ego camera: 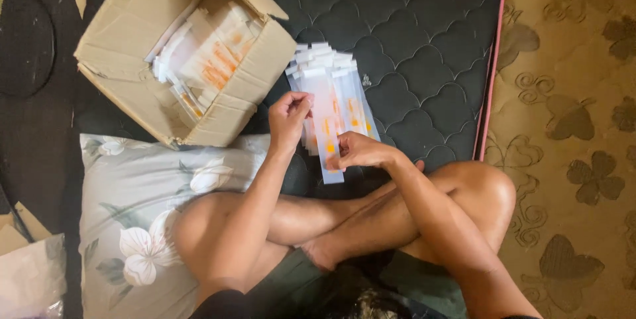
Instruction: Sorting and packing plastic bags into a cardboard box while sitting on a mattress.
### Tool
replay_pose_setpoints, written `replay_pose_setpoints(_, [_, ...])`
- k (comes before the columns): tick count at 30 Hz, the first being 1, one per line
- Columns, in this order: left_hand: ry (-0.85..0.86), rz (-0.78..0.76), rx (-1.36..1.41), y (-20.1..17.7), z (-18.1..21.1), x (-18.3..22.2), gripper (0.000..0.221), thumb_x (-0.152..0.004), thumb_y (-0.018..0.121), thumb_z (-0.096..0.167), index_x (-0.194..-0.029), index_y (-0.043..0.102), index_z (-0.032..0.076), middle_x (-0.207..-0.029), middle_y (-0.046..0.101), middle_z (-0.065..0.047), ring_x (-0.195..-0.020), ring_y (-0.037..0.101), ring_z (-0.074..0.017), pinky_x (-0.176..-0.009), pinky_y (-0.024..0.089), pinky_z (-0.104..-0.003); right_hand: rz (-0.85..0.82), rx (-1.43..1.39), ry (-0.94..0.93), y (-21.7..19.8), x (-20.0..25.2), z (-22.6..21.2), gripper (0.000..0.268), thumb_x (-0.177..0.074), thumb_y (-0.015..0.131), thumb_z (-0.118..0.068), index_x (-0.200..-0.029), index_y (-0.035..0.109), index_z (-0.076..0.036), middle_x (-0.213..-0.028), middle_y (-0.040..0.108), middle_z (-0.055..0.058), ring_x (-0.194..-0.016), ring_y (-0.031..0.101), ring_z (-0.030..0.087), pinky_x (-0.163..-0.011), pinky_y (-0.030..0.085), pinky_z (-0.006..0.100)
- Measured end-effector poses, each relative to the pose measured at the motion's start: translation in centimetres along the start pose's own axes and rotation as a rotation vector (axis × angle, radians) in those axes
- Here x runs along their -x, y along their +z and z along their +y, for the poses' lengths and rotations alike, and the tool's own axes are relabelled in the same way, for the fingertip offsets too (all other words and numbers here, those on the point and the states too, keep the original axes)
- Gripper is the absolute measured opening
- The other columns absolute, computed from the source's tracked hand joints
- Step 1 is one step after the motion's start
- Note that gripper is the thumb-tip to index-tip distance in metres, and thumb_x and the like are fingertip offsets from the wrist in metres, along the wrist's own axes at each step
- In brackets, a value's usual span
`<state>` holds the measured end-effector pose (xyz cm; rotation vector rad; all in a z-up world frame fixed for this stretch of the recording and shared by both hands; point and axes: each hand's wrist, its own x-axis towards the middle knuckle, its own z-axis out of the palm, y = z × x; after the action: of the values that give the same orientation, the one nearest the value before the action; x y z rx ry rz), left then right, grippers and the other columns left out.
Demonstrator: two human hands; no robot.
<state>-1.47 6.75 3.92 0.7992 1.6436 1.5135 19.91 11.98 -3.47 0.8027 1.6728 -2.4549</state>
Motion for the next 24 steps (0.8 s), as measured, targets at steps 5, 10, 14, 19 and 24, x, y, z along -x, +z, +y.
replay_pose_setpoints(5, [0.009,0.014,-0.021,-0.2,-0.9,-0.3,0.009,-0.09,0.071,0.003,-0.098,0.076,0.001,-0.065,0.064,-0.008,-0.058,0.061,-0.01,-0.064,0.054,-0.024,-0.055,0.011,-0.077,2.3,1.1,-3.6,0.029,-0.078,0.088,-0.007,-0.102,0.077,0.003,-0.086,0.073,0.011,-0.068,0.065,0.014,-0.065,0.058,0.028])
replay_pose_setpoints(10, [0.096,0.073,-0.304,-1.2,-4.2,-1.3,0.008,-0.086,0.077,0.01,-0.093,0.079,0.012,-0.057,0.066,-0.003,-0.053,0.062,-0.0134,-0.057,0.052,-0.025,0.183,0.145,-0.386,2.5,2.8,-7.5,0.014,-0.079,0.081,0.002,-0.091,0.074,-0.002,-0.078,0.071,0.01,-0.067,0.065,0.016,-0.068,0.055,0.035])
replay_pose_setpoints(14, [0.046,0.049,-0.304,0.2,-5.1,-0.9,0.021,-0.087,0.075,0.011,-0.108,0.074,0.013,-0.068,0.07,-0.005,-0.061,0.064,-0.0141,-0.062,0.054,-0.029,0.532,0.113,-0.655,1.1,2.6,-7.7,0.014,-0.08,0.086,-0.001,-0.092,0.079,-0.004,-0.084,0.071,0.009,-0.07,0.064,0.013,-0.066,0.053,0.026])
replay_pose_setpoints(19, [0.022,-0.099,-0.279,1.4,-3.3,1.2,0.064,-0.089,0.068,-0.001,-0.148,0.05,0.013,-0.08,0.071,-0.012,-0.069,0.065,-0.0209,-0.07,0.054,-0.034,0.664,0.191,-0.856,0.7,2.5,-8.3,0.015,-0.083,0.086,-0.007,-0.097,0.081,-0.006,-0.122,0.063,0.017,-0.103,0.058,0.022,-0.094,0.049,0.035])
replay_pose_setpoints(24, [-0.065,-0.523,-0.514,0.9,-3.1,2.1,0.018,-0.089,0.065,0.018,-0.103,0.077,0.018,-0.064,0.064,-0.005,-0.06,0.065,-0.0212,-0.06,0.052,-0.033,0.596,-0.081,-0.756,1.6,2.5,-8.4,0.012,-0.097,0.068,-0.007,-0.102,0.075,0.003,-0.108,0.073,0.019,-0.101,0.067,0.022,-0.089,0.053,0.036])
